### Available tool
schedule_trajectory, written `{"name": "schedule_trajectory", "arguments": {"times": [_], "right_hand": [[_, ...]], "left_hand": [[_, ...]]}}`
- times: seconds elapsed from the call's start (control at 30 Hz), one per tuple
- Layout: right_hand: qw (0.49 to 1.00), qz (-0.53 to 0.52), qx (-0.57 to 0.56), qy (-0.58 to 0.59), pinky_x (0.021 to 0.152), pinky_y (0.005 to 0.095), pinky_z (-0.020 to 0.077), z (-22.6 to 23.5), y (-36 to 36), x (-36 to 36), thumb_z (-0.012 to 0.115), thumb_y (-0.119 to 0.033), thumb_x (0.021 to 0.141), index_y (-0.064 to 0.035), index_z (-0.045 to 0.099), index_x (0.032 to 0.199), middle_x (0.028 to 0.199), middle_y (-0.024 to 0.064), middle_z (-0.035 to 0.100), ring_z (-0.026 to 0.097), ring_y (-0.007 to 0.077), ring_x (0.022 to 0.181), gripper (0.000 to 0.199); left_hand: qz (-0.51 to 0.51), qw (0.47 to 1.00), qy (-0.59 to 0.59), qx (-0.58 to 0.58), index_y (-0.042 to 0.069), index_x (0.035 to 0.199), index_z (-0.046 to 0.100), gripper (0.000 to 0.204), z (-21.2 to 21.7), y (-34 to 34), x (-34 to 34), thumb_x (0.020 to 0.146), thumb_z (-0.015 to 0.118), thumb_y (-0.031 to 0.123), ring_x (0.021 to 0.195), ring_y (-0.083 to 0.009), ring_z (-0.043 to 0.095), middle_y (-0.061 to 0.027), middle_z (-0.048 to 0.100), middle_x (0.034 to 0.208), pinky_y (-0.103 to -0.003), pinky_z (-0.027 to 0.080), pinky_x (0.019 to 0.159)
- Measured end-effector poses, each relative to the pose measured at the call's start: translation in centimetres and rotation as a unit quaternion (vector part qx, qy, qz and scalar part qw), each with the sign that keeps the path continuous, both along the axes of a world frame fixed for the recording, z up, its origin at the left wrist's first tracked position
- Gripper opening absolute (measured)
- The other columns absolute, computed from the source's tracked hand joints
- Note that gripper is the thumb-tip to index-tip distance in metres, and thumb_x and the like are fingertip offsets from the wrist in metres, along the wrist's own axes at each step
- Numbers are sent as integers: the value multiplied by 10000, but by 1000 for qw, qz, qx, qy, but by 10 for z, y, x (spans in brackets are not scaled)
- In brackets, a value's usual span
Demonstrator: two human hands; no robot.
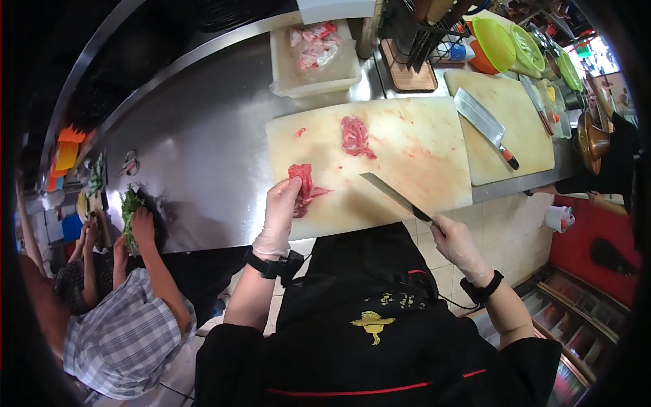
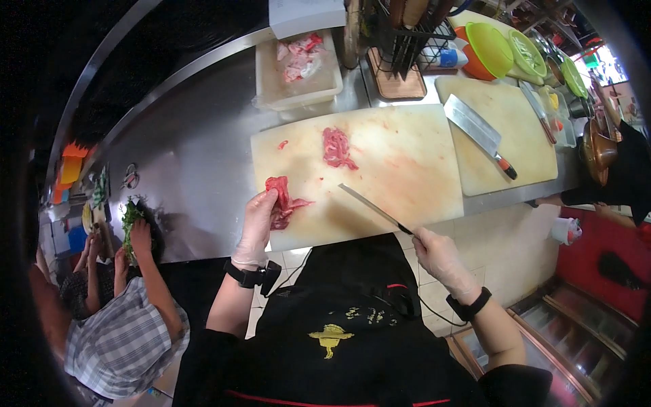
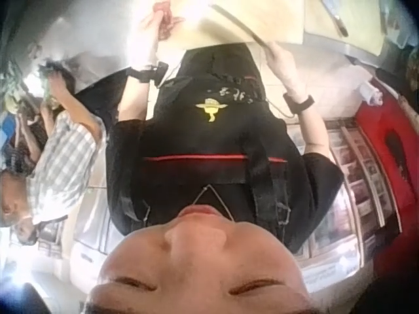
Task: The recorder retrieves raw meat from a refrigerator and slices it into thin pieces on a cutting board using a cleaver.
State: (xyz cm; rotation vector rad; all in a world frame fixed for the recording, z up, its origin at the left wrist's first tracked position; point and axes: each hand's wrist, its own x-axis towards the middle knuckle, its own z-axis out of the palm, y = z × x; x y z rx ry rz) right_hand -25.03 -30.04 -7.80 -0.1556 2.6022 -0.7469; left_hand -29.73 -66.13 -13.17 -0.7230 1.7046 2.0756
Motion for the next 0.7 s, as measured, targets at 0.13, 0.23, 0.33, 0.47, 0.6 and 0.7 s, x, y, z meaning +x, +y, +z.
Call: {"name": "schedule_trajectory", "arguments": {"times": [0.13, 0.23, 0.33, 0.47, 0.6, 0.7], "right_hand": [[999, -23, -22, -21, 648, 456, 499, 0, -3, 2, 569, -86, 875, -71, 617, 1058, 803, 209, 623, 616, 409, 763, 189], [1000, -11, -28, -8, 649, 457, 498, -2, -4, 1, 572, -81, 872, -79, 622, 1082, 804, 211, 622, 614, 411, 765, 216], [1000, -11, -20, -17, 647, 459, 496, -3, -7, -1, 575, -83, 870, -73, 625, 1050, 806, 213, 623, 613, 411, 766, 187], [1000, -2, -7, -21, 649, 464, 492, 1, -12, -7, 573, -96, 872, -62, 618, 1001, 801, 210, 623, 612, 404, 758, 140], [1000, -11, -15, -15, 656, 472, 488, 1, -13, -6, 564, -105, 878, -60, 612, 993, 799, 207, 622, 610, 405, 757, 133], [999, -27, -6, -45, 659, 469, 490, 2, -12, -6, 566, -108, 878, -64, 613, 1004, 812, 210, 625, 610, 409, 765, 141]], "left_hand": [[70, 989, -42, 120, 33, 1083, 581, 267, 3, -21, -3, 988, 499, 268, 757, -163, 645, -107, 681, 925, -271, 506, 690], [54, 987, -65, 137, 20, 1140, 544, 290, 13, -29, -5, 985, 502, 262, 795, -180, 661, -121, 677, 953, -283, 522, 700], [-20, 987, -67, 145, 7, 1168, 521, 308, 13, -39, -6, 982, 506, 252, 823, -203, 675, -131, 668, 966, -301, 548, 686], [-101, 983, -51, 145, -4, 1185, 513, 313, 13, -35, -8, 972, 525, 227, 810, -208, 679, -126, 660, 957, -301, 565, 619], [-80, 990, -54, 103, -1, 1188, 518, 307, -2, -13, -10, 968, 531, 213, 782, -201, 675, -114, 655, 962, -298, 558, 594], [55, 998, 5, -4, -45, 1232, 496, 347, -19, 22, -3, 961, 515, 171, 874, -233, 683, -204, 642, 1098, -290, 544, 703]]}}
